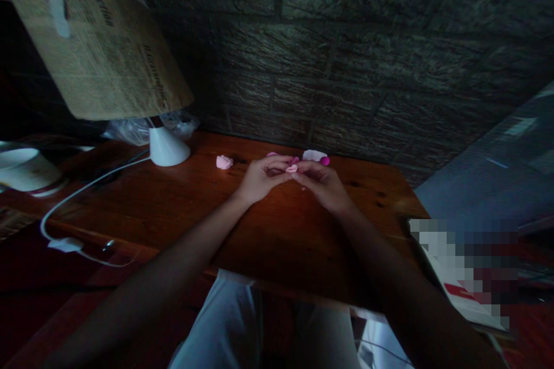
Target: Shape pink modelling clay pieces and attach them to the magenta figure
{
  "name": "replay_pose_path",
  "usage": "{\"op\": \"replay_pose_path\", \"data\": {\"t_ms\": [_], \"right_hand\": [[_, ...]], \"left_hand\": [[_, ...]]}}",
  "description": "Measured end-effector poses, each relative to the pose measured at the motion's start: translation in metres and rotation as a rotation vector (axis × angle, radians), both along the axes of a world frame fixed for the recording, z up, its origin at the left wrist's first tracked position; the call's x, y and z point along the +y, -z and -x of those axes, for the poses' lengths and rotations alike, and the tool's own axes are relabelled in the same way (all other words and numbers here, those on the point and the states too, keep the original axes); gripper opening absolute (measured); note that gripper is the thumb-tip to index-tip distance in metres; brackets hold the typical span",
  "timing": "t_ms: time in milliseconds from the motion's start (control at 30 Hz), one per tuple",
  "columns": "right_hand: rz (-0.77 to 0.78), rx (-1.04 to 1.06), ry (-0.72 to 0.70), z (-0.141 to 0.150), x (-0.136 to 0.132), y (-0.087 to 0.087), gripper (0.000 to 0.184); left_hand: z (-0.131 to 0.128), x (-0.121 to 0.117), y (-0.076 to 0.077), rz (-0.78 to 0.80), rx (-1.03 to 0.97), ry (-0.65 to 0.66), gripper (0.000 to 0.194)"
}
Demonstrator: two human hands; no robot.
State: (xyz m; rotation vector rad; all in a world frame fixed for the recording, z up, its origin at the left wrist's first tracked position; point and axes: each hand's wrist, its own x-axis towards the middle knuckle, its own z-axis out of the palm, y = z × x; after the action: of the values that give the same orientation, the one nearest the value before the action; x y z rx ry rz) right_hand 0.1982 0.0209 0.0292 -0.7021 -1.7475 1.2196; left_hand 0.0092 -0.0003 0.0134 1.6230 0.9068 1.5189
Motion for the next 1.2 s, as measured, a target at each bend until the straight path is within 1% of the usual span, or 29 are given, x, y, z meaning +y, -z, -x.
{"op": "replay_pose_path", "data": {"t_ms": [100, 200, 333, 467, 600, 767, 1000, 1200], "right_hand": [[-0.004, -0.008, -0.023, 0.0002, -0.0002, 0.0005, 0.029], [0.021, -0.018, -0.028, 0.0007, -0.0006, 0.0010, 0.028], [0.064, 0.003, -0.021, 0.0016, -0.0018, 0.0002, 0.029], [0.104, 0.042, -0.044, 0.0017, -0.0017, -0.0001, 0.028], [0.165, 0.089, -0.039, 0.0013, -0.0008, 0.0004, 0.029], [0.199, 0.106, -0.036, 0.0013, -0.0009, -0.0008, 0.032], [0.104, 0.087, 0.087, 0.0025, 0.0034, 0.0013, 0.032], [0.001, 0.004, 0.058, 0.0000, 0.0070, 0.0043, 0.034]], "left_hand": [[0.0002, 0.0002, -0.0015, -0.024, 0.028, -0.007, 0.040], [0.0005, 0.0007, -0.0014, -0.038, 0.042, -0.010, 0.040], [0.0005, 0.0009, -0.0003, -0.025, 0.011, 0.040, 0.038], [0.0001, -0.0002, -0.0013, 0.037, -0.034, 0.120, 0.042], [0.0007, -0.0018, -0.0030, 0.113, -0.077, 0.188, 0.044], [0.0019, -0.0007, -0.0004, 0.177, -0.099, 0.197, 0.046], [0.0013, 0.0008, 0.0004, 0.211, -0.115, 0.188, 0.043], [0.0035, 0.0023, 0.0034, 0.239, -0.135, 0.172, 0.042]]}}
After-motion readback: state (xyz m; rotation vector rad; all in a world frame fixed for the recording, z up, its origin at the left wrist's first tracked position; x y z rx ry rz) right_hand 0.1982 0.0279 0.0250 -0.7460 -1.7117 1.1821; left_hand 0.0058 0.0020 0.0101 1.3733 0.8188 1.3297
